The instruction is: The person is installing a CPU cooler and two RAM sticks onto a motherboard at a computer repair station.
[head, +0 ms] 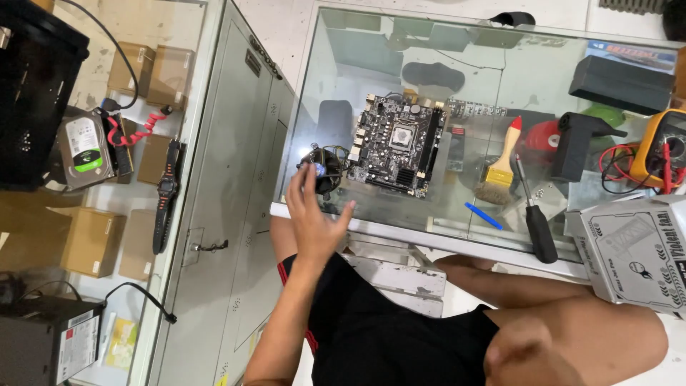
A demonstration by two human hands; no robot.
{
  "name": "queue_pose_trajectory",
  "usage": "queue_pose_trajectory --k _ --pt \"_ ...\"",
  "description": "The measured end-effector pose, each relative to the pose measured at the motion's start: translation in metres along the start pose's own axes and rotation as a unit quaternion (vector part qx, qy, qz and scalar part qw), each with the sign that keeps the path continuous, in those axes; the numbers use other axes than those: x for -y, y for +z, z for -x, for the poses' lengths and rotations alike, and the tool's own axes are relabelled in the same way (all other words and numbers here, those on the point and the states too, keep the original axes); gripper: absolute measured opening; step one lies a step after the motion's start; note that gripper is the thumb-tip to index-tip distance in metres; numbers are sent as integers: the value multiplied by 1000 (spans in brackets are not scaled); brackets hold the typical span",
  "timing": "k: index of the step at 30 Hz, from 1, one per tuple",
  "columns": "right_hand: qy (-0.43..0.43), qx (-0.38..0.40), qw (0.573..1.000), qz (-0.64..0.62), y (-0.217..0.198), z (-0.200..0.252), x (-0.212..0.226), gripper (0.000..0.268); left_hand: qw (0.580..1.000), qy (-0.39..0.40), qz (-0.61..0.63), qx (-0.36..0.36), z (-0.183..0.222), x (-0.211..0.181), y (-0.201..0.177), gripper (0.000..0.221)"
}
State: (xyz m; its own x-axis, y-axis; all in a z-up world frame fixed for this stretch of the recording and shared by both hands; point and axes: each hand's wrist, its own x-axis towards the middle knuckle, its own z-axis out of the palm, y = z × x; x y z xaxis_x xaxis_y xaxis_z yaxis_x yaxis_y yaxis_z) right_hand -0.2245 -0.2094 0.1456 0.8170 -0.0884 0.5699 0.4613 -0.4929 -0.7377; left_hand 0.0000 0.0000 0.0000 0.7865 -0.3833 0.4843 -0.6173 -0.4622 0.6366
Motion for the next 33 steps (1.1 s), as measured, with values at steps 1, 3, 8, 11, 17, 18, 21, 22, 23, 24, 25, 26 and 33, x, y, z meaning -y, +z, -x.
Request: queue_pose_trajectory --k 1,3,8,11,17,18,21,22,23,24,25,26,33 --pt "-2 2 1000 0 7 0 -4 10 1000 -1 0 -3 -10 6 -4 94" --pt "-7 -120 993 -3 21 1 -9 14 986 -95 -63 122 -26 18 -14 130" --pt "220 -140 962 -82 89 23 -102 20 984 -109 -12 139 -38 30 -13 128" --pt "306 -126 940 -80 107 30 -117 25 990 -98 30 102 -33 41 -11 127" --pt "314 -101 943 -31 117 2 -114 22 983 -133 115 55 -17 59 -23 133" --pt "307 -93 947 -28 117 -5 -112 22 983 -120 132 41 -14 60 -24 133" --pt "270 -85 959 -29 124 -24 -114 28 984 -81 154 48 -10 41 -32 135" --pt "271 -87 958 -26 128 -30 -113 28 983 -80 156 50 -7 34 -36 135" --pt "269 -88 958 -40 130 -34 -112 33 984 -57 157 59 -6 28 -37 137" --pt "266 -89 958 -54 132 -39 -111 37 984 -34 158 68 -5 21 -38 138" --pt "268 -99 957 -48 132 -36 -113 37 983 -28 165 76 -3 15 -38 138" --pt "278 -103 951 -89 133 -33 -115 36 982 1 165 88 -1 10 -38 136" --pt "313 -116 939 -89 111 4 -114 17 972 48 175 147 20 -7 -42 131"
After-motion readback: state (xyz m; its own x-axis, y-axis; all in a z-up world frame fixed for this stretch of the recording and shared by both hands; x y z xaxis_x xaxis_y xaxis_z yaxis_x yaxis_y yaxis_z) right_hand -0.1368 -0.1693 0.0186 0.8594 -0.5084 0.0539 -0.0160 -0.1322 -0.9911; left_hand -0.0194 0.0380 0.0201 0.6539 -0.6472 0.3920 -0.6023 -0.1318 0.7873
